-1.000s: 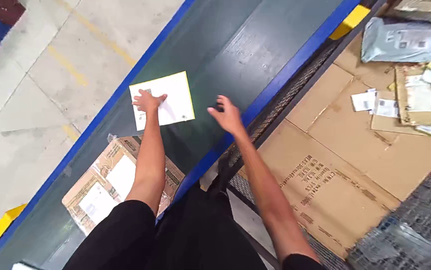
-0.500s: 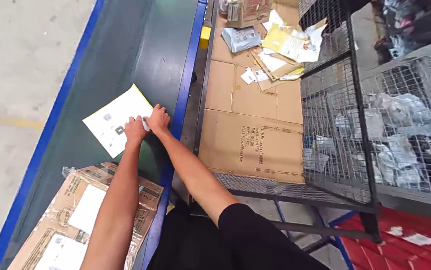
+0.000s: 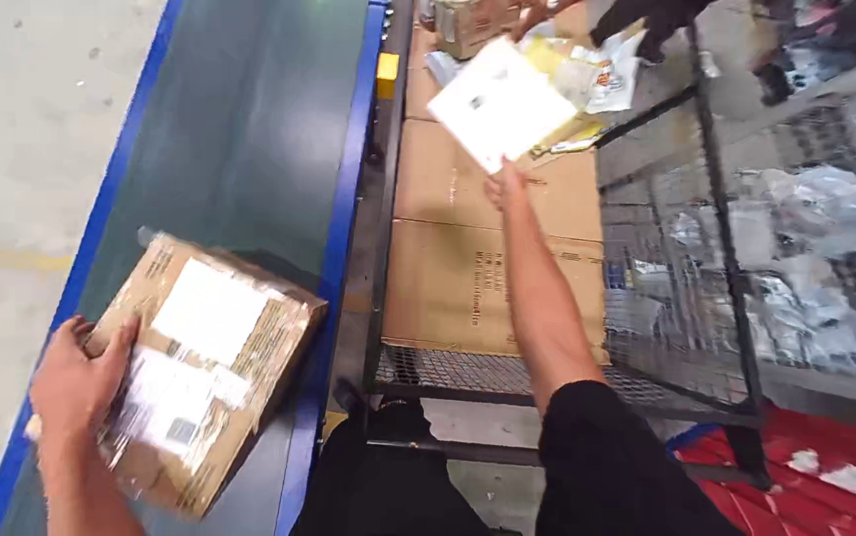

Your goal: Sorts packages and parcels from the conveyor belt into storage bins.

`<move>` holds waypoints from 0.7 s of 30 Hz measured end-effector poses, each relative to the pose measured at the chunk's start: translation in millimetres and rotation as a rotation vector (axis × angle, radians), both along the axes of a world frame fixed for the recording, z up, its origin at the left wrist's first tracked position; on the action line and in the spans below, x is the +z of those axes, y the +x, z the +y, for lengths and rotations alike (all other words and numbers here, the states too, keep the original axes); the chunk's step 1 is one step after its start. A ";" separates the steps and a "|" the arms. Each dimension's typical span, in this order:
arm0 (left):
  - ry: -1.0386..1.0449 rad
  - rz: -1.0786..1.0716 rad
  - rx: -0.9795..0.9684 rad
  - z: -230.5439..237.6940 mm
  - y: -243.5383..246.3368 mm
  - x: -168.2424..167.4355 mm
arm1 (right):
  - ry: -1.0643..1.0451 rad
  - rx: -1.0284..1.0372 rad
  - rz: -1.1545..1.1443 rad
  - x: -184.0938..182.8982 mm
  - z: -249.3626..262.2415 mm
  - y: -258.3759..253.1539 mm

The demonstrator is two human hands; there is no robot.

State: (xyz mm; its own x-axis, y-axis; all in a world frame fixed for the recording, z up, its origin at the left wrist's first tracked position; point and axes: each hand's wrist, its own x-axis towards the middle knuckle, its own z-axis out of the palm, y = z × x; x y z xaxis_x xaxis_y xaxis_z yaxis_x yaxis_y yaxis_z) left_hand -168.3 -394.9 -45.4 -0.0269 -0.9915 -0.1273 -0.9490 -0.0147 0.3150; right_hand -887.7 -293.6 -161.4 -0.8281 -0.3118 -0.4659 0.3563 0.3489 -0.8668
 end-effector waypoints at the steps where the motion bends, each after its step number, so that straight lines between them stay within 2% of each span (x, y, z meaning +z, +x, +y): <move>1: 0.043 -0.053 0.060 2.3 1.4 4.3 | 0.026 0.070 0.040 2.7 1.3 1.6; 3: 0.054 -0.111 0.108 -2.6 -13.2 8.6 | -0.033 0.337 0.156 11.0 -14.5 45.5; 6: 0.013 -0.137 0.086 -8.4 -46.8 11.2 | -0.222 0.958 0.177 27.8 -26.2 170.4; 8: 0.029 -0.111 0.048 5.0 -56.6 18.4 | -0.329 1.119 0.114 18.6 -46.7 248.7; 10: 0.031 -0.025 0.004 40.7 -46.0 14.3 | -0.352 0.983 -0.071 7.9 -49.1 303.2; 12: -0.008 0.187 0.033 82.4 -19.2 0.8 | -0.357 0.750 -0.156 2.1 -43.3 323.0; 14: 0.017 0.548 0.188 121.5 -0.5 -22.8 | -0.327 0.692 -0.171 8.5 -20.0 322.0; 15: 0.107 0.784 0.276 134.9 -1.1 -34.8 | -0.315 0.696 -0.155 12.0 -1.1 320.5; 16: 0.204 0.989 0.358 145.1 -8.3 -44.3 | -0.309 0.694 -0.121 13.8 22.6 322.6; 18: 0.261 1.216 0.442 145.5 -37.0 -52.9 | -0.340 0.637 -0.039 11.5 65.9 339.0; 19: 0.253 1.262 0.421 140.3 -49.5 -51.4 | -0.364 0.581 -0.048 8.0 86.2 358.1; 21: 0.198 1.274 0.342 131.4 -75.0 -45.8 | -0.386 0.450 -0.226 12.3 123.0 400.2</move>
